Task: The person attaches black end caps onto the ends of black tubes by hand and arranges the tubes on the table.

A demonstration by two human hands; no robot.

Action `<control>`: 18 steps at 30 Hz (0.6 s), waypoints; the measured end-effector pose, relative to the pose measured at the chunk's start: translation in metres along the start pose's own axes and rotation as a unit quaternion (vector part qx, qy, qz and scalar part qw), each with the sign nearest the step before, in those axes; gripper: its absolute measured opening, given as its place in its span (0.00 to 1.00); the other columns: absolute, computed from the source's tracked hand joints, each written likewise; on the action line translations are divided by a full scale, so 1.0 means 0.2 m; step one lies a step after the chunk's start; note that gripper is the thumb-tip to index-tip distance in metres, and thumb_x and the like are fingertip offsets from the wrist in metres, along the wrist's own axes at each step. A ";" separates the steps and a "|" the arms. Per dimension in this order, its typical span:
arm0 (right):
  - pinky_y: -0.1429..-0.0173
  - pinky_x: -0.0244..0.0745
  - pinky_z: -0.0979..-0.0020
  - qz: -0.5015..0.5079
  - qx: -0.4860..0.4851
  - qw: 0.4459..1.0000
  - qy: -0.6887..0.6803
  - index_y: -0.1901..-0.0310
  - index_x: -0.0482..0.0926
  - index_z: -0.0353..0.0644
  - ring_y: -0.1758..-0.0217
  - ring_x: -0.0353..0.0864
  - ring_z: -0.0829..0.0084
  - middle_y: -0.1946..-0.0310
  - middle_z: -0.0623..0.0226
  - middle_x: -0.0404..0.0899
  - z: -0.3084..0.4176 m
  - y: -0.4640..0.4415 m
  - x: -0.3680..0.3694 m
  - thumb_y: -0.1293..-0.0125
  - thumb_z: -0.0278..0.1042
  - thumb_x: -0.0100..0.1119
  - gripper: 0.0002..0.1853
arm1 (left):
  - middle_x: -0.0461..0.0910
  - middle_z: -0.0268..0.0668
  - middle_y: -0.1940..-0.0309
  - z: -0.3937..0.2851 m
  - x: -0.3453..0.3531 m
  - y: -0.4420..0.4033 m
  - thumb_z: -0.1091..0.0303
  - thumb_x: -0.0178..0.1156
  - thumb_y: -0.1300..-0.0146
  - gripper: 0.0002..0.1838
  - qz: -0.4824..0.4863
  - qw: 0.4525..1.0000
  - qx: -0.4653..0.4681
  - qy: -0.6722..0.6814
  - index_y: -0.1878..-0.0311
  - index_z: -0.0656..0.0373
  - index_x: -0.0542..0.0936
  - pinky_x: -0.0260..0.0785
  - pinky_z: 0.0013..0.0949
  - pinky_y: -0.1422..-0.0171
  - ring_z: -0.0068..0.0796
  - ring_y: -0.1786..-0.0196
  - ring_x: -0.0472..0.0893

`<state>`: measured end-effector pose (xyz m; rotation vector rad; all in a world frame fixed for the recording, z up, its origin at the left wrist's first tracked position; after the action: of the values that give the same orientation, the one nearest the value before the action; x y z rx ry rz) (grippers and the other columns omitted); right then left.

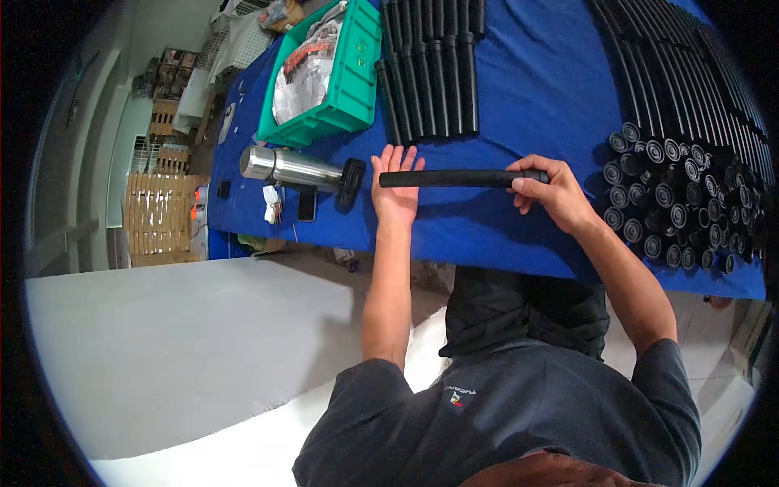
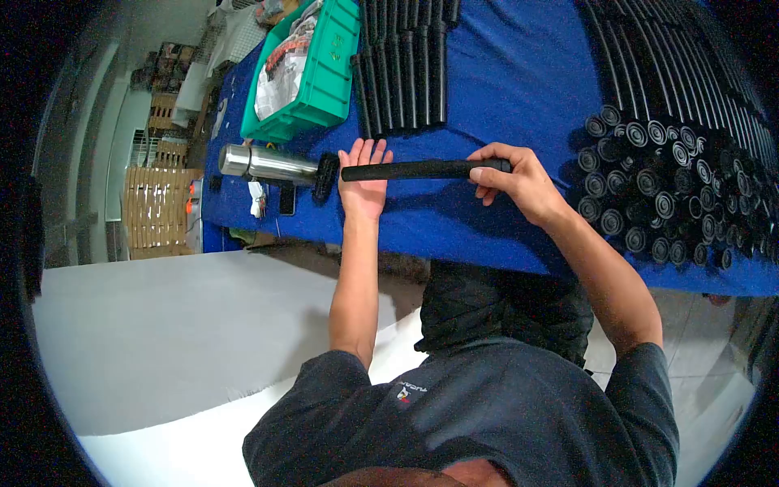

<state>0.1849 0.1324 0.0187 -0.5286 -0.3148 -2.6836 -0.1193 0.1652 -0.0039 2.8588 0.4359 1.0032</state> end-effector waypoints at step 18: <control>0.62 0.75 0.72 0.049 -0.111 0.972 0.203 0.48 0.82 0.36 0.67 0.79 0.80 0.65 0.69 0.82 0.02 0.02 0.04 0.32 0.31 0.70 0.14 | 0.86 0.48 0.51 -0.20 0.63 0.83 0.72 0.63 0.29 0.07 0.273 0.883 0.098 -0.369 0.54 0.65 0.82 0.79 0.35 0.56 0.29 0.57 0.85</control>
<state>0.1806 0.1280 0.0259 -0.0429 0.1241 -2.6622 -0.0108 0.0420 0.1314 3.2999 -0.3745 -0.1955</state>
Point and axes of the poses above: each hand's wrist, its own y-axis away from the middle knuckle, its own x-axis out of the palm, z = x × y, the point moved 7 cm from there along -y, towards the middle knuckle
